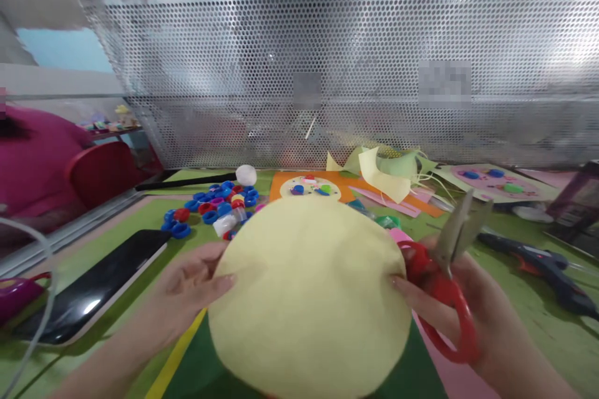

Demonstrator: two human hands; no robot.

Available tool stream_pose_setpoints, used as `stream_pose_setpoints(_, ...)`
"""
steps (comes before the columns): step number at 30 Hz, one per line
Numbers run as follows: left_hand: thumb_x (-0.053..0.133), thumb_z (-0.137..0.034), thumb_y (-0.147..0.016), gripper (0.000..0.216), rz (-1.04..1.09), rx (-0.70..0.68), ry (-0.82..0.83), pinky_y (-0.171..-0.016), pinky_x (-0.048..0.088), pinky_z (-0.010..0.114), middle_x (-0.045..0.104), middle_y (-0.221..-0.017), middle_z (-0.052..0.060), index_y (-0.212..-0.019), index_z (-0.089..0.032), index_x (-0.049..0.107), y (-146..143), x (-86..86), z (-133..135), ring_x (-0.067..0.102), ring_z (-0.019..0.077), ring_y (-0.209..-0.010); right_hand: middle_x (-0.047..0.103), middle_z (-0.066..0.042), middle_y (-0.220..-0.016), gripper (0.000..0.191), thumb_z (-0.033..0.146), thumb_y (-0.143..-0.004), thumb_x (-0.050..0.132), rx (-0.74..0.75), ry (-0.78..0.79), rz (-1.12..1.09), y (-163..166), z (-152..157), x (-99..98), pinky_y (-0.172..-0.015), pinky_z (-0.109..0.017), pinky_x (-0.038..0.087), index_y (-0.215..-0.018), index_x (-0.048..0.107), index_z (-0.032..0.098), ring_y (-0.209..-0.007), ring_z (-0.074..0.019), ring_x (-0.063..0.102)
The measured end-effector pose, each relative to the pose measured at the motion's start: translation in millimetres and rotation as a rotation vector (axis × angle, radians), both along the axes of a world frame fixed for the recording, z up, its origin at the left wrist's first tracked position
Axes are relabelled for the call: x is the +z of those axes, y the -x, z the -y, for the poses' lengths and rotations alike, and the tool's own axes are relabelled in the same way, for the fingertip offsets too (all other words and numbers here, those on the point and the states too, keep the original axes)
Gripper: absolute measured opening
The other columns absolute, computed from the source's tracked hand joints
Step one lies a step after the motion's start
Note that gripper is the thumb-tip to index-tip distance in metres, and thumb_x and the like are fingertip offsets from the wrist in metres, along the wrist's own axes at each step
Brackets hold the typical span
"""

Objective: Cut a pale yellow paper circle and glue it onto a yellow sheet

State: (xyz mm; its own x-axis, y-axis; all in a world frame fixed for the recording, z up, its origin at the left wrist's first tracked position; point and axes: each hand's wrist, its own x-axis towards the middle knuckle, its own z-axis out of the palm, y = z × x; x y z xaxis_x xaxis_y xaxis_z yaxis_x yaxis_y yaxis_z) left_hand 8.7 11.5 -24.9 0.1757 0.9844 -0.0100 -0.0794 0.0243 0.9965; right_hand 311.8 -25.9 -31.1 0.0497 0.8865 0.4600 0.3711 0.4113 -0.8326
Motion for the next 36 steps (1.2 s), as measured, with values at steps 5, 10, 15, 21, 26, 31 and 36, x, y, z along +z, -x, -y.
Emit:
stream_pose_setpoints(5,0.071,-0.042,-0.069,0.029,-0.290,-0.031,0.021,-0.050,0.052,0.018,0.074,-0.071,0.001,-0.090,-0.023,0.073,-3,5.3,4,0.069,0.0162,-0.060,0.061,0.006,-0.072,0.021,0.032,-0.075,0.068,0.060,0.013,-0.030,-1,4,5.2,-0.058,-0.015,0.053,-0.090,0.053,0.032,-0.062,-0.0114,0.063)
stream_pose_setpoints(10,0.073,-0.046,-0.065,0.041,-0.257,0.134,0.019,-0.054,0.055,0.024,0.075,-0.077,0.001,-0.100,-0.025,0.069,11,1.0,1,0.069,0.0194,-0.064,0.067,-0.007,-0.092,0.041,0.056,-0.075,0.059,-0.031,0.184,-0.093,-7,8,-1.8,-0.071,-0.033,0.056,-0.104,0.059,0.026,-0.087,-0.0250,0.064)
stream_pose_setpoints(15,0.075,-0.043,-0.064,0.041,-0.186,0.181,0.031,-0.052,0.057,0.029,0.075,-0.079,0.003,-0.100,-0.025,0.070,14,5.7,4,0.069,0.0216,-0.061,0.066,-0.003,-0.086,0.036,0.054,-0.078,0.056,0.098,0.227,0.018,-10,10,-3.8,-0.070,-0.031,0.055,-0.105,0.060,0.030,-0.078,-0.0213,0.063)
stream_pose_setpoints(21,0.077,-0.040,-0.061,0.037,-0.126,0.204,0.054,-0.051,0.057,0.029,0.075,-0.076,0.005,-0.094,-0.025,0.073,2,12.1,11,0.069,0.0224,-0.058,0.051,0.003,-0.060,0.031,0.061,-0.072,0.059,0.014,0.240,-0.193,17,18,10.5,-0.049,-0.023,0.043,-0.073,0.057,0.031,-0.053,-0.0151,0.047)
stream_pose_setpoints(26,0.075,-0.040,-0.064,0.036,-0.136,0.169,0.057,-0.051,0.057,0.030,0.075,-0.076,0.005,-0.097,-0.026,0.072,2,11.1,13,0.069,0.0234,-0.058,0.048,0.004,-0.056,0.035,0.064,-0.067,0.062,0.014,0.247,-0.241,23,17,15.9,-0.046,-0.024,0.034,-0.066,0.055,0.029,-0.050,-0.0145,0.040)
stream_pose_setpoints(31,0.075,-0.037,-0.066,0.033,-0.125,0.156,0.061,-0.053,0.057,0.029,0.075,-0.076,0.004,-0.096,-0.025,0.072,6,10.7,12,0.070,0.0224,-0.060,0.050,0.003,-0.054,0.044,0.068,-0.063,0.062,-0.016,0.302,-0.205,23,19,21.0,-0.047,-0.025,0.033,-0.063,0.052,0.026,-0.049,-0.0147,0.040)
stream_pose_setpoints(36,0.076,-0.035,-0.065,0.033,-0.087,0.159,0.079,-0.052,0.057,0.031,0.075,-0.076,0.005,-0.097,-0.026,0.072,4,10.9,12,0.069,0.0233,-0.059,0.048,0.003,-0.055,0.040,0.066,-0.067,0.059,-0.017,0.270,-0.168,20,19,19.7,-0.047,-0.025,0.035,-0.065,0.051,0.028,-0.049,-0.0154,0.041)
